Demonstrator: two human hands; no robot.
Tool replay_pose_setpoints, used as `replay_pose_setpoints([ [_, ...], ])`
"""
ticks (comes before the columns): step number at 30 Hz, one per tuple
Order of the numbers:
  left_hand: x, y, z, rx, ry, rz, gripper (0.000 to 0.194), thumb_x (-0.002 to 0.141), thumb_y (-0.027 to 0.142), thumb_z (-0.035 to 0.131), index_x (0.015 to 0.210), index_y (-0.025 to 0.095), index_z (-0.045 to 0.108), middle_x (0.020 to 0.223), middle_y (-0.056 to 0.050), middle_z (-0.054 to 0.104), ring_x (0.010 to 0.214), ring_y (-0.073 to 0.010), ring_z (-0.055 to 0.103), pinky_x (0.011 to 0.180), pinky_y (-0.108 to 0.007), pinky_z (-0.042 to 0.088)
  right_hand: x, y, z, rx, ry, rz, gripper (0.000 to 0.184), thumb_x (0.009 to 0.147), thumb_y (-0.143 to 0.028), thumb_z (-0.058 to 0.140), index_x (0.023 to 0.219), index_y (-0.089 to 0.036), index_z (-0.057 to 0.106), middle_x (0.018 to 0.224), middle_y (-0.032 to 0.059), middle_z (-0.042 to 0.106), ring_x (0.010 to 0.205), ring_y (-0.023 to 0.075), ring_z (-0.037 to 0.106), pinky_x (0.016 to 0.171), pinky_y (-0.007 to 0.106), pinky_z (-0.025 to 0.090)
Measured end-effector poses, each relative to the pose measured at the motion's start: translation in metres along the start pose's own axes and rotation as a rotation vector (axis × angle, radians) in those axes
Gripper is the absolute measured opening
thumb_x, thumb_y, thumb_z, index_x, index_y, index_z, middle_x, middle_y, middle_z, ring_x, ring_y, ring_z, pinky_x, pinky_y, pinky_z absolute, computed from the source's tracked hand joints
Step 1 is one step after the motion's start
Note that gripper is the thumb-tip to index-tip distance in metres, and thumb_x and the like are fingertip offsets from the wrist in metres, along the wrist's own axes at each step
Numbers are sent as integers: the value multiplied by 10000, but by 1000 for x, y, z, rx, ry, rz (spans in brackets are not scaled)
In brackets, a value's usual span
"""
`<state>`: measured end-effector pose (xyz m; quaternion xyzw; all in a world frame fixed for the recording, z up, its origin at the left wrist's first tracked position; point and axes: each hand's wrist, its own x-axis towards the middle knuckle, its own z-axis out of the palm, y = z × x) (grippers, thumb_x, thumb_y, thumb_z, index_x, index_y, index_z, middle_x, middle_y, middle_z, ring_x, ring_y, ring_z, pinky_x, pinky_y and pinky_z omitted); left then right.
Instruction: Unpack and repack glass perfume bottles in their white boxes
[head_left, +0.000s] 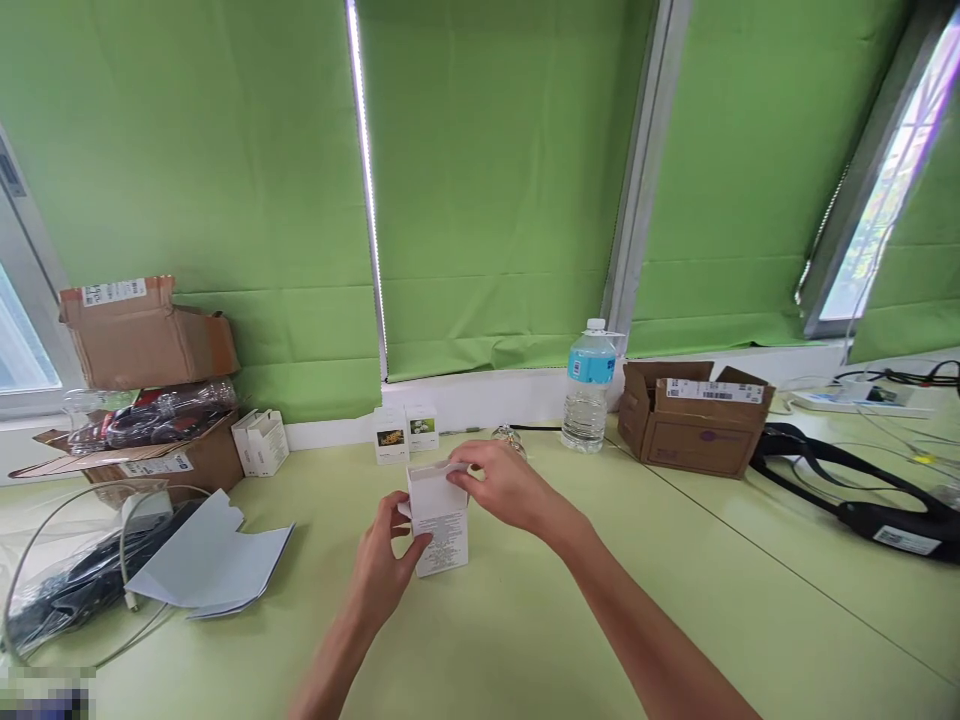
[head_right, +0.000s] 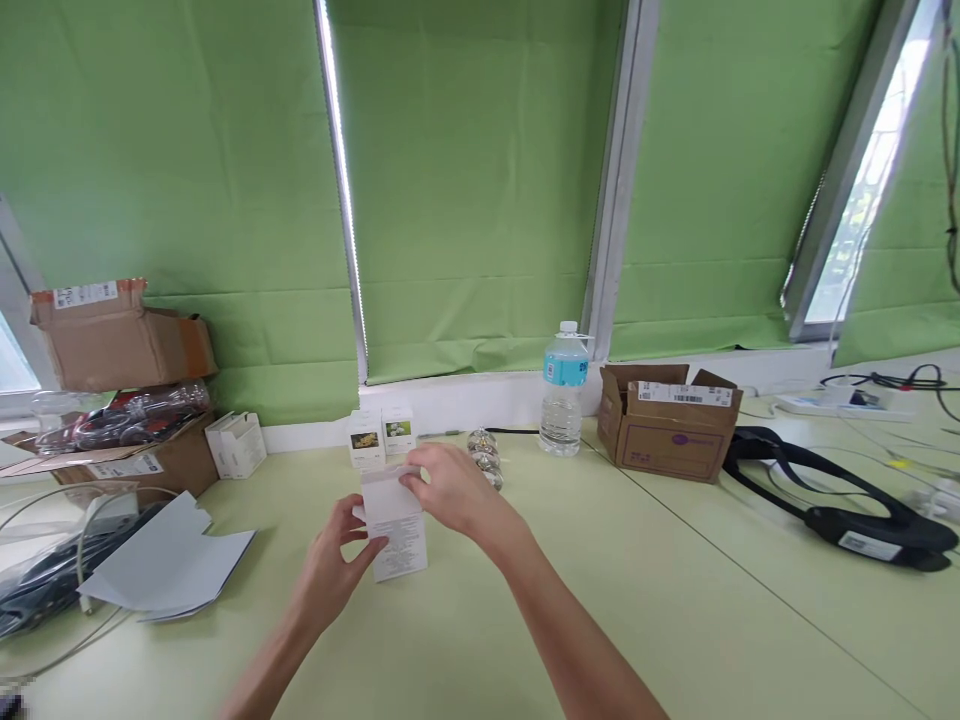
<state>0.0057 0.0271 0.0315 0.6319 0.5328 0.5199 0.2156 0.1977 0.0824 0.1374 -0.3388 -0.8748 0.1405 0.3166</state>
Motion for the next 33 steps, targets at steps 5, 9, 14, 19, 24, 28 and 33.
replay_pose_setpoints([
  [5,-3,-6,2,80,9,-35,430,829,379,594,1201,252,419,1009,-56,673,894,-242,678,832,-447,515,-8,1,22,-178,-142,51,207,764,-120,593,584,-168,683,925,116,650,886,237,619,715,290,429],
  [9,-4,-10,3,77,14,-33,541,846,374,573,1318,256,339,1101,-80,659,921,-242,675,841,-441,508,-9,4,26,-156,-168,43,108,753,-149,640,693,-179,725,945,117,646,991,268,592,762,297,439],
  [14,-4,-15,5,54,-52,-44,629,833,321,585,1386,250,293,1143,-80,674,951,-228,668,873,-420,499,-9,1,19,-131,-172,62,187,812,-185,585,752,-196,761,1105,97,629,1058,255,587,864,295,426],
  [19,-5,-24,7,-4,-182,-104,457,775,227,612,1219,229,501,1081,-72,713,989,-241,663,865,-385,505,-9,-1,11,-92,-227,80,214,816,-300,606,927,-205,761,1201,103,617,1155,273,543,893,302,423],
  [24,1,-46,3,-52,-140,-115,369,770,256,602,1131,185,565,1133,-95,695,1024,-244,654,893,-384,502,-9,11,-22,-46,-98,124,337,876,-435,517,1036,-223,725,1189,75,652,1089,246,578,890,318,431],
  [28,11,-73,-11,-45,-29,-190,476,753,339,608,1181,148,522,1137,-127,693,1030,-268,657,926,-434,496,-11,46,-51,-23,-4,219,301,894,-369,489,965,-211,735,1025,59,716,898,204,632,774,273,452],
  [33,19,-98,-24,29,57,-176,526,745,432,614,1188,158,543,1158,-126,690,1074,-301,642,966,-467,478,-20,111,-55,-84,78,394,220,814,-316,588,882,-168,736,931,92,723,853,234,629,736,294,443],
])
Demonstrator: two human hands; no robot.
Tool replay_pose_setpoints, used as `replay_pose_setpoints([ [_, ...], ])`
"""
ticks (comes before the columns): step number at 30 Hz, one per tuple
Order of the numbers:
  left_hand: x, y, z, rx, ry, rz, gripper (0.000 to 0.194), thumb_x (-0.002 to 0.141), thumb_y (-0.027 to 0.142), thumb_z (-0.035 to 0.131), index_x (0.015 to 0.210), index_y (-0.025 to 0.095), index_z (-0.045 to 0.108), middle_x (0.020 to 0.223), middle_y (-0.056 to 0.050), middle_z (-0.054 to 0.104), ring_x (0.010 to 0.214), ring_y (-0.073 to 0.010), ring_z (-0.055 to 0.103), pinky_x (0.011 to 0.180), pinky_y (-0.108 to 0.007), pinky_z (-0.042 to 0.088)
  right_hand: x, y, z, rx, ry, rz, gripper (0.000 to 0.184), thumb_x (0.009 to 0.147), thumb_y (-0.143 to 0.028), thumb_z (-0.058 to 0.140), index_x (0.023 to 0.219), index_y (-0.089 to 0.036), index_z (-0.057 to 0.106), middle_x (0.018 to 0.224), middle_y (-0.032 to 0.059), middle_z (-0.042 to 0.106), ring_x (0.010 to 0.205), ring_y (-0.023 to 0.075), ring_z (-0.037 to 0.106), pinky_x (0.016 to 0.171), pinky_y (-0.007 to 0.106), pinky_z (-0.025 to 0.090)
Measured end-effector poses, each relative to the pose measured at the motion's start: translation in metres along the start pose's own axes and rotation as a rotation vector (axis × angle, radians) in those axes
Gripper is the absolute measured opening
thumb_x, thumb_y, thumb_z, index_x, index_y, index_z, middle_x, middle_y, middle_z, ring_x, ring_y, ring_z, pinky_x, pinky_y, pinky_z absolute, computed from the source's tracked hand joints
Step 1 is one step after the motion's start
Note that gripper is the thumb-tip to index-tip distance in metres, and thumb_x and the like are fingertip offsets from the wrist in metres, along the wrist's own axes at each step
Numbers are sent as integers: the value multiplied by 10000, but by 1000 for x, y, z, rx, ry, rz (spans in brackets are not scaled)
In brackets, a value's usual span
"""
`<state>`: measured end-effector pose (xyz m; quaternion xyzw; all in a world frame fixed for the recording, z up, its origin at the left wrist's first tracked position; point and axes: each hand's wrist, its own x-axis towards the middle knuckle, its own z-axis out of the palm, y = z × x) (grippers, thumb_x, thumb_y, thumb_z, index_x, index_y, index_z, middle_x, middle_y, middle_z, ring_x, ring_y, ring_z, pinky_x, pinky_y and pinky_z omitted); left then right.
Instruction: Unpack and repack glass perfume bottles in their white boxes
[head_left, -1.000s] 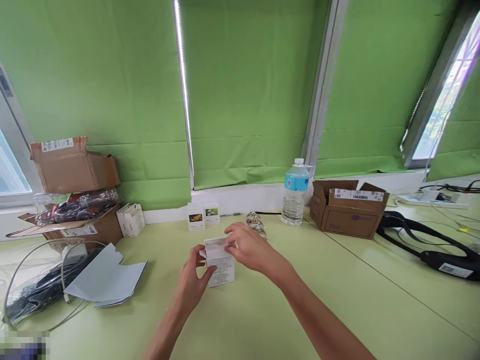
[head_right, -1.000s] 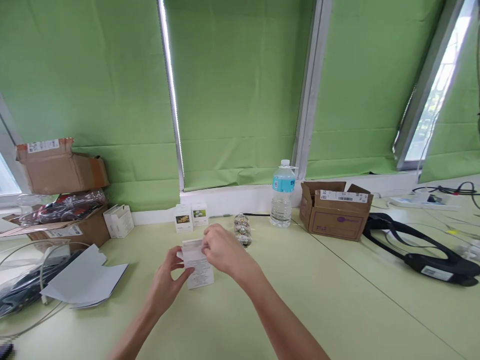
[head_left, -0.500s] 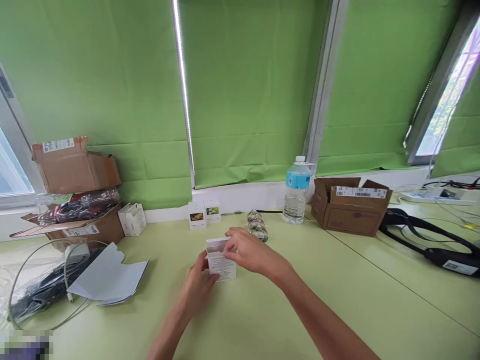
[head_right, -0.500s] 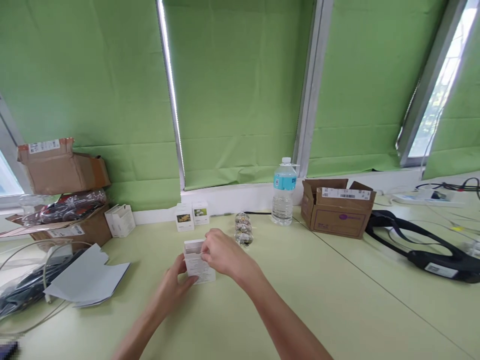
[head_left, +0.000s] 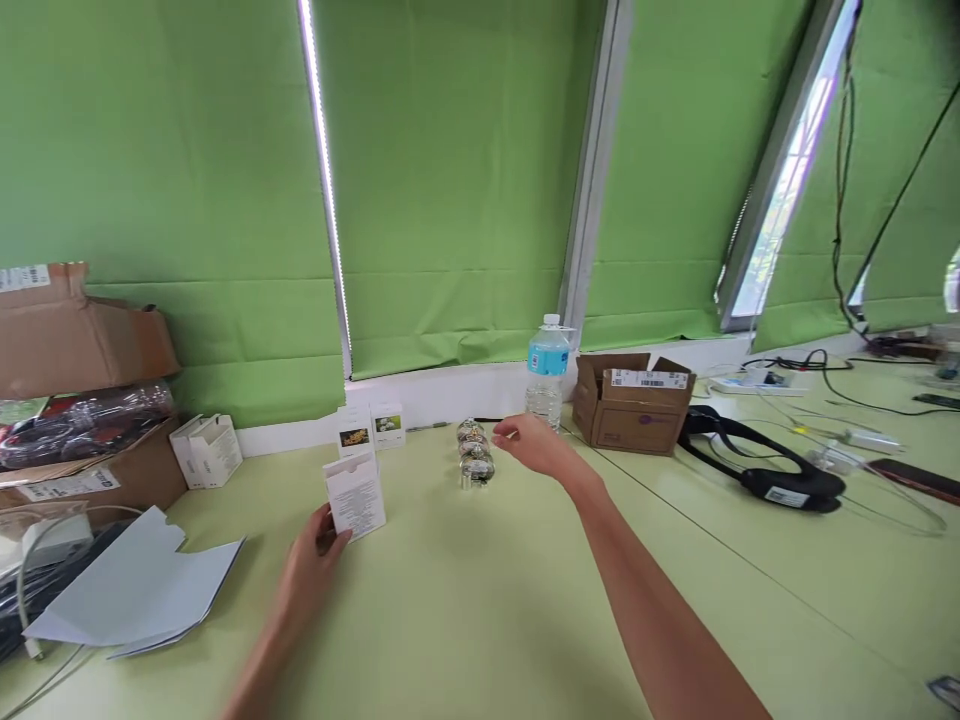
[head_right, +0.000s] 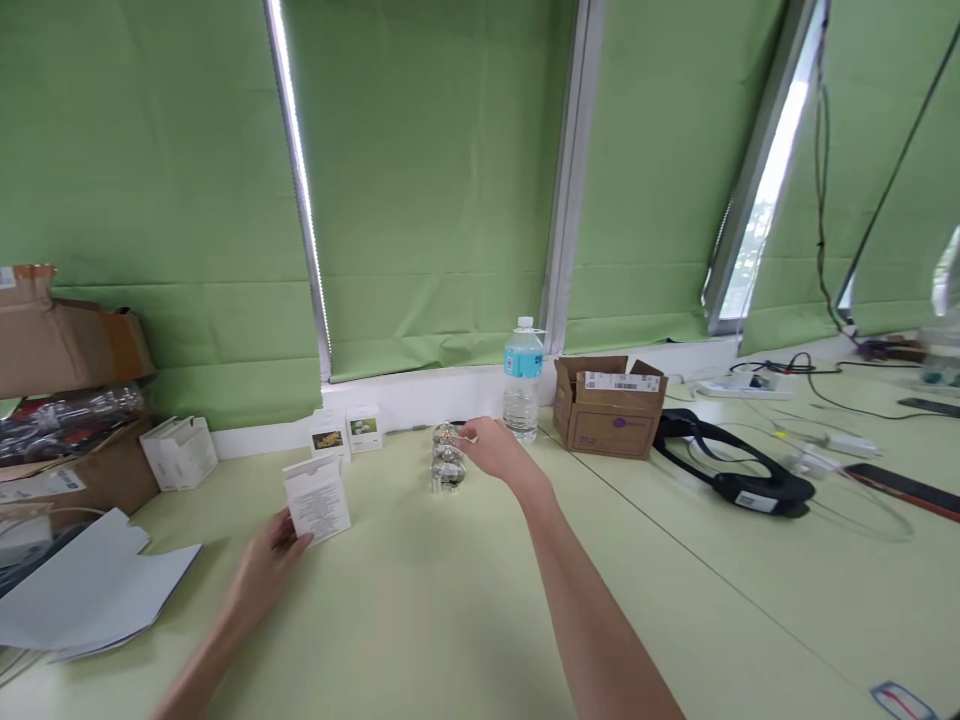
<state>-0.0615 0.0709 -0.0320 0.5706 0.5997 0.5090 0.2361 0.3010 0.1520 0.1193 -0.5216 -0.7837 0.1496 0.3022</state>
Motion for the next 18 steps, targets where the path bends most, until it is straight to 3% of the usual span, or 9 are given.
replay_pose_setpoints([
  [2,2,-4,0,15,7,3,532,749,439,607,1197,159,543,1165,-125,687,1074,-302,644,960,-458,487,5,24,13,16,2,38,231,772,-293,631,925,-150,728,964,98,714,845,231,630,729,294,452],
  [5,1,-5,1,44,-12,13,546,767,431,585,1237,161,520,1211,-128,662,1100,-296,631,965,-443,485,8,51,39,65,-1,84,391,732,-291,668,1090,-135,679,1052,106,687,799,209,632,685,288,471],
  [9,-3,5,3,60,-9,-10,647,762,463,612,1326,194,443,1236,-138,639,1101,-310,624,912,-451,506,9,72,69,152,0,103,533,726,-309,677,1236,-174,600,1096,91,671,759,184,631,660,284,489],
  [13,-13,29,4,222,201,-66,788,755,578,601,1402,207,345,1294,-164,565,1129,-333,584,836,-444,516,12,81,85,223,20,80,469,743,-299,651,1200,-195,626,1116,74,669,783,184,626,710,294,492],
  [15,-20,44,5,288,340,-29,669,805,583,533,1356,228,398,1236,-128,579,1057,-293,605,785,-404,517,15,84,90,245,39,76,441,739,-293,646,1167,-187,639,1097,73,672,790,189,619,730,305,488],
  [18,-31,65,8,338,427,84,417,864,523,480,1182,256,523,1028,-51,614,849,-209,610,675,-316,494,18,88,93,267,52,78,400,724,-310,650,1098,-171,654,995,70,680,771,192,609,704,308,485],
])
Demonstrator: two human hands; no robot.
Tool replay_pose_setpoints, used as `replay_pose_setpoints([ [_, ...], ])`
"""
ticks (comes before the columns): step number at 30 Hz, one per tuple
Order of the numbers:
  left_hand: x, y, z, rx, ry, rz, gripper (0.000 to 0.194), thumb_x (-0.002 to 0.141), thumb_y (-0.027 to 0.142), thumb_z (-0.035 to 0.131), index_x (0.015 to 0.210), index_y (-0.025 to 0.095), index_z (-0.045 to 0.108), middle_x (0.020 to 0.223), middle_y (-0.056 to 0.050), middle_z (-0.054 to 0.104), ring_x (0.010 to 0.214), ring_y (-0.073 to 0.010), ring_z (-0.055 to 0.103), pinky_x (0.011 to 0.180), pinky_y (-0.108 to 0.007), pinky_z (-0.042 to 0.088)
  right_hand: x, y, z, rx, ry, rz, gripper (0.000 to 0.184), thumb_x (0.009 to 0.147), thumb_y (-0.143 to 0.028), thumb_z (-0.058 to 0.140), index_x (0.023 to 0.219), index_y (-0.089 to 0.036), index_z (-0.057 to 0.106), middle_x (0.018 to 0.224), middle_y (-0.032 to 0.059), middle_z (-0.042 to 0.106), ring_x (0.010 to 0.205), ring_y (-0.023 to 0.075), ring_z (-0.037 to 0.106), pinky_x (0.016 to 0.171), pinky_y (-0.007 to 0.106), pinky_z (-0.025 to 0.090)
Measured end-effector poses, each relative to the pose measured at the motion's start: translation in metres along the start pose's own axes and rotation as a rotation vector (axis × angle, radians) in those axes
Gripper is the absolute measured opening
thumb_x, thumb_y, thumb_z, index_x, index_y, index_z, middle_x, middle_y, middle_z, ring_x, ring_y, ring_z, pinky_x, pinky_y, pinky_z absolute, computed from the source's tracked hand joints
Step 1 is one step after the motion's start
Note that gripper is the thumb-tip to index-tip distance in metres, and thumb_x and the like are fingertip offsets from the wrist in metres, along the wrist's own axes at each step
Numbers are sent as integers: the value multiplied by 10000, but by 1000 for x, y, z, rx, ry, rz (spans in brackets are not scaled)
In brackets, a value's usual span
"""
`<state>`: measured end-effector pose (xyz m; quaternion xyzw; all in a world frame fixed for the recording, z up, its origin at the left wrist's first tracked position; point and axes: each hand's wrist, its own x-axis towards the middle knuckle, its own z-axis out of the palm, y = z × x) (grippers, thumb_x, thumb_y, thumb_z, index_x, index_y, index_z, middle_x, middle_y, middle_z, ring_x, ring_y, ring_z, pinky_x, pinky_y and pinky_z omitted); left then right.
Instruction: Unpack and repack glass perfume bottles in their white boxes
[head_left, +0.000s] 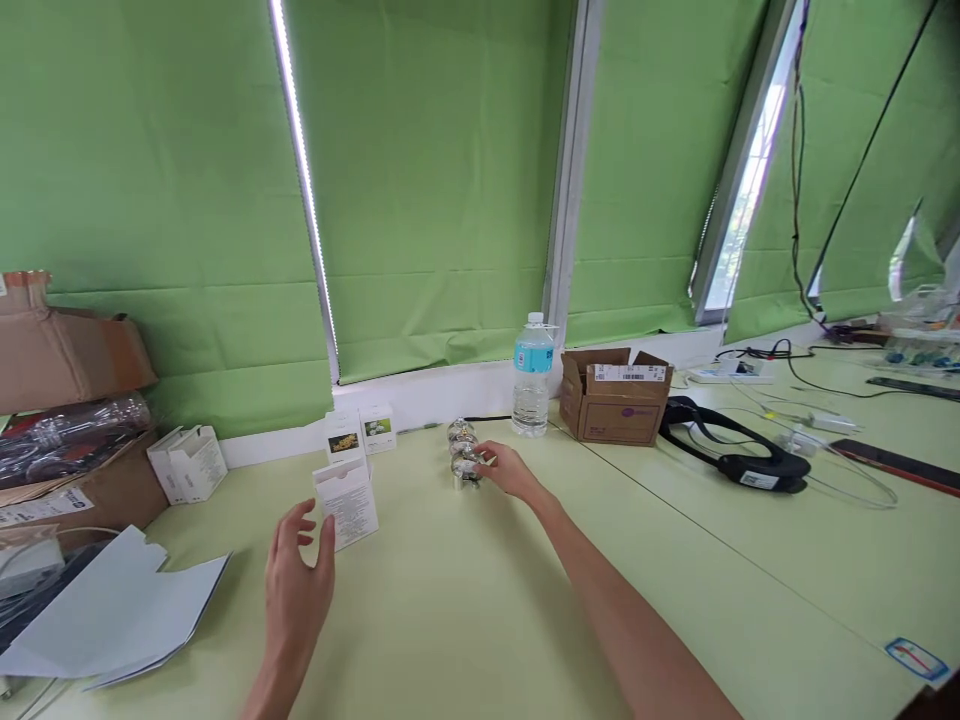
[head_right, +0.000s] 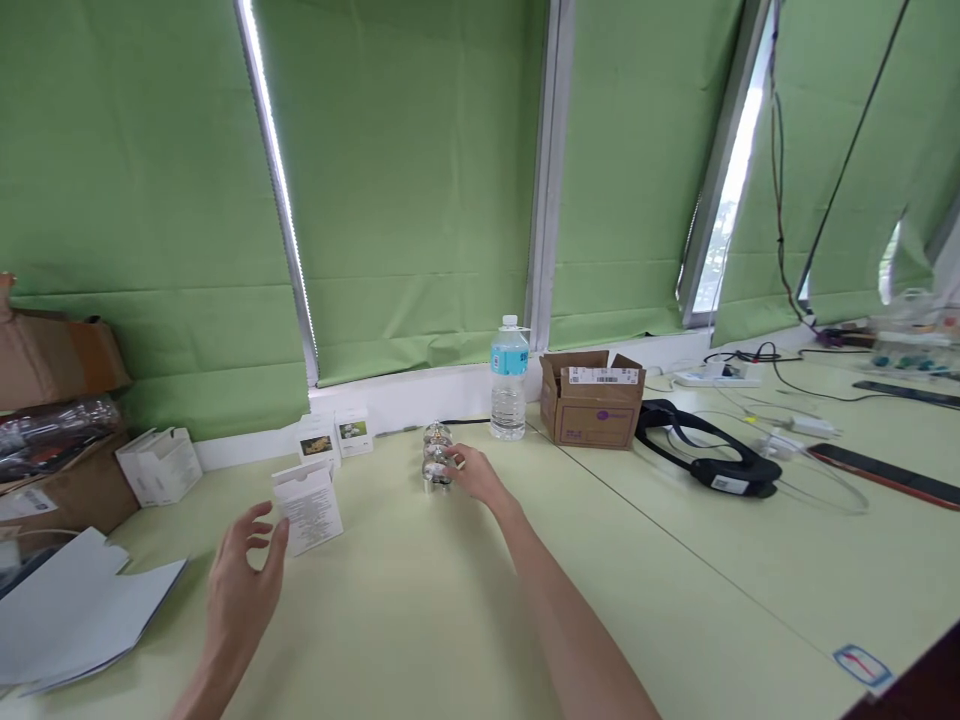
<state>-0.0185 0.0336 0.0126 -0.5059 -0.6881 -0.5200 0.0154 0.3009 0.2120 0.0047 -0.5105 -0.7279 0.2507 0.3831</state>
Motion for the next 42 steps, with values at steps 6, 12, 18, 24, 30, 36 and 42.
replay_pose_setpoints([
  [6,-17,16,5,-69,-217,266,243,926,411,424,1020,238,567,953,-35,600,688,-147,537,664,-274,464,-8,-9,1,37,-93,-26,362,732,-326,643,1048,-150,631,987,75,656,725,170,595,603,274,473],
  [12,-27,14,16,-53,-467,279,262,935,409,382,998,249,579,999,-41,623,691,-152,575,635,-278,467,-32,-29,5,28,-215,-66,355,745,-335,653,1049,-154,622,924,52,642,689,156,583,574,261,460],
  [18,-33,15,21,-102,-507,229,249,903,417,432,999,258,599,1016,-24,628,652,-141,559,621,-270,459,-50,-50,13,-26,-277,-130,333,751,-318,667,1044,-160,647,863,39,667,740,171,594,669,286,468],
  [24,-39,16,26,-133,-621,45,406,878,483,457,1198,243,531,733,17,603,555,-145,494,587,-261,428,-64,-79,26,-50,-329,-195,338,761,-342,668,1066,-196,663,1040,68,689,980,221,612,797,312,474],
  [30,-33,17,42,-186,-635,-40,598,843,510,498,1375,257,395,1317,-82,567,546,-109,459,628,-283,443,-67,-91,17,-98,-348,-212,380,860,-341,559,1211,-208,616,1132,77,680,1008,201,624,820,289,482],
  [36,-28,26,43,-102,-659,1,389,841,519,493,1138,300,618,1127,-18,683,645,-166,572,626,-270,398,-63,-68,-3,-305,-270,-74,273,822,-231,554,1059,-171,676,854,66,705,780,191,634,693,282,441],
  [42,-28,22,37,-163,-675,13,371,839,494,488,1101,272,629,1064,-14,692,527,-122,455,539,-244,346,-68,-59,9,-432,-288,-70,258,722,-93,585,928,-179,714,884,78,686,882,209,619,723,268,400],
])
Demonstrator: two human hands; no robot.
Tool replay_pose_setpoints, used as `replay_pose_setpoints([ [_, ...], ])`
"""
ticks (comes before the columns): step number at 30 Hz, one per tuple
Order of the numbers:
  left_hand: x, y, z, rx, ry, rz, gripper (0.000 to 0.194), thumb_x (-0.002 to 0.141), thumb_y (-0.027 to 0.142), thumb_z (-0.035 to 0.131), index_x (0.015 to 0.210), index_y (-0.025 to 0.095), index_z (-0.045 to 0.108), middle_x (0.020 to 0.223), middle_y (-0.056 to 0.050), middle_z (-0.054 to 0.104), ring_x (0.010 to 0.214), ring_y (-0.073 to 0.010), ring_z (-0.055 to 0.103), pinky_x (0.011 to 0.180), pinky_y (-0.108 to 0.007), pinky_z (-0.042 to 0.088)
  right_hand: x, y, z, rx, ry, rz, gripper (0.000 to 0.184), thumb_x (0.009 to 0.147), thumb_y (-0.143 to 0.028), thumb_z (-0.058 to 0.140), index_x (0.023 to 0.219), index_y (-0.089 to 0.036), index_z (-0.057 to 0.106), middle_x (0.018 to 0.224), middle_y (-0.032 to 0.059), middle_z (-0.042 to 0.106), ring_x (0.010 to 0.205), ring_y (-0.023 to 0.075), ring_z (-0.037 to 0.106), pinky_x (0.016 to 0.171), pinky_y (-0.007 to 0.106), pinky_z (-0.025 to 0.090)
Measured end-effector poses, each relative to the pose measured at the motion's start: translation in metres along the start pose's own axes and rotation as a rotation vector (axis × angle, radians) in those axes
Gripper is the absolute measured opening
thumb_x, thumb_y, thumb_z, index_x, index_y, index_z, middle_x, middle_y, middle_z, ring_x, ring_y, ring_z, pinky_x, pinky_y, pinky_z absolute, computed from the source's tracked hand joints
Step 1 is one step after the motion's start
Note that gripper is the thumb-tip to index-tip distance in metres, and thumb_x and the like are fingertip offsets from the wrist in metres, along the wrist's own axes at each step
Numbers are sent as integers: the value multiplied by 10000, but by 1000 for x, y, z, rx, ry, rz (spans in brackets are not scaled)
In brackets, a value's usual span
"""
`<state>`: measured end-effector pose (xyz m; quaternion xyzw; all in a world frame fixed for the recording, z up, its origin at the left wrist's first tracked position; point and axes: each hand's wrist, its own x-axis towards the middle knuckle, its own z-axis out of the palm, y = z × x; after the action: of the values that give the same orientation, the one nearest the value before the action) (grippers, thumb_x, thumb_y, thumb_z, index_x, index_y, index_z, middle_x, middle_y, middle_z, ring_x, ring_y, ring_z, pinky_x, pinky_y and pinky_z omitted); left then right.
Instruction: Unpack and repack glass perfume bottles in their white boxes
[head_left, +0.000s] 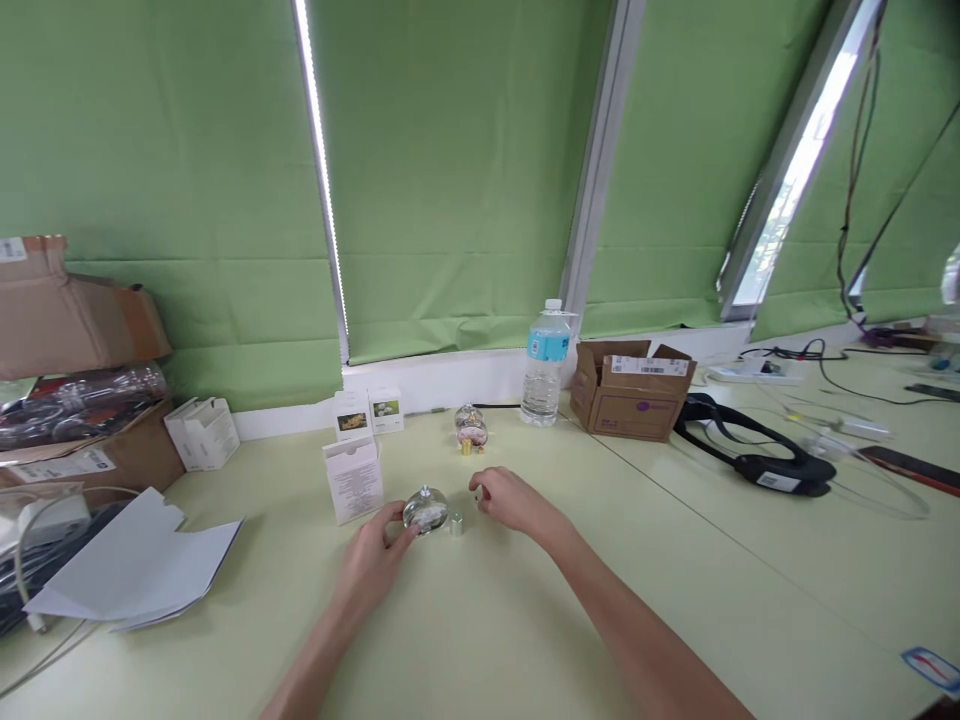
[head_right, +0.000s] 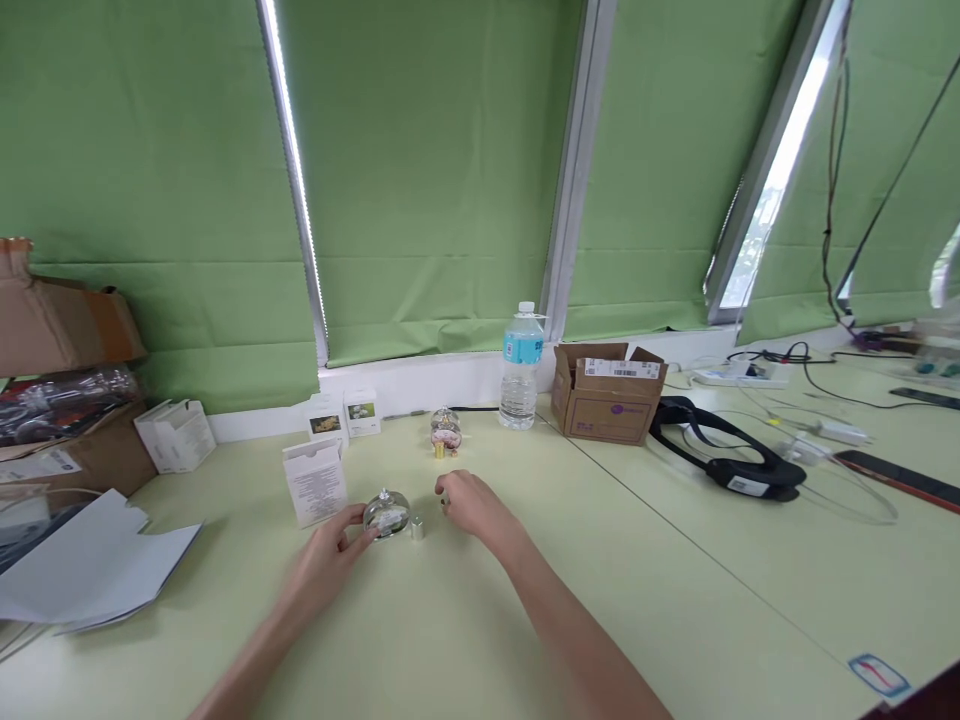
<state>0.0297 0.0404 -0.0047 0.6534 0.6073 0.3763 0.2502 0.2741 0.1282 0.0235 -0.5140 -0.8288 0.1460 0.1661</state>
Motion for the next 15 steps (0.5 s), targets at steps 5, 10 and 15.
replay_pose_setpoints([
  [5,-1,-8,-1,-61,-33,3,390,833,497,490,1104,252,628,974,-8,690,513,-108,412,513,-231,315,0,-7,-2,7,31,-35,145,742,-97,558,730,-157,689,848,93,687,807,207,623,697,278,413],
  [10,-2,-6,-2,-84,-28,21,390,829,485,496,1088,231,640,970,-7,677,516,-98,402,511,-228,306,-4,-40,-9,123,75,-141,182,872,-243,509,888,-184,681,863,48,706,759,167,634,678,257,464],
  [15,-4,0,-4,-97,-37,28,375,833,465,486,1071,224,648,1003,-13,674,502,-90,390,495,-224,300,-12,-76,-5,239,237,-276,185,918,-287,499,974,-208,657,932,40,694,805,163,622,719,270,471],
])
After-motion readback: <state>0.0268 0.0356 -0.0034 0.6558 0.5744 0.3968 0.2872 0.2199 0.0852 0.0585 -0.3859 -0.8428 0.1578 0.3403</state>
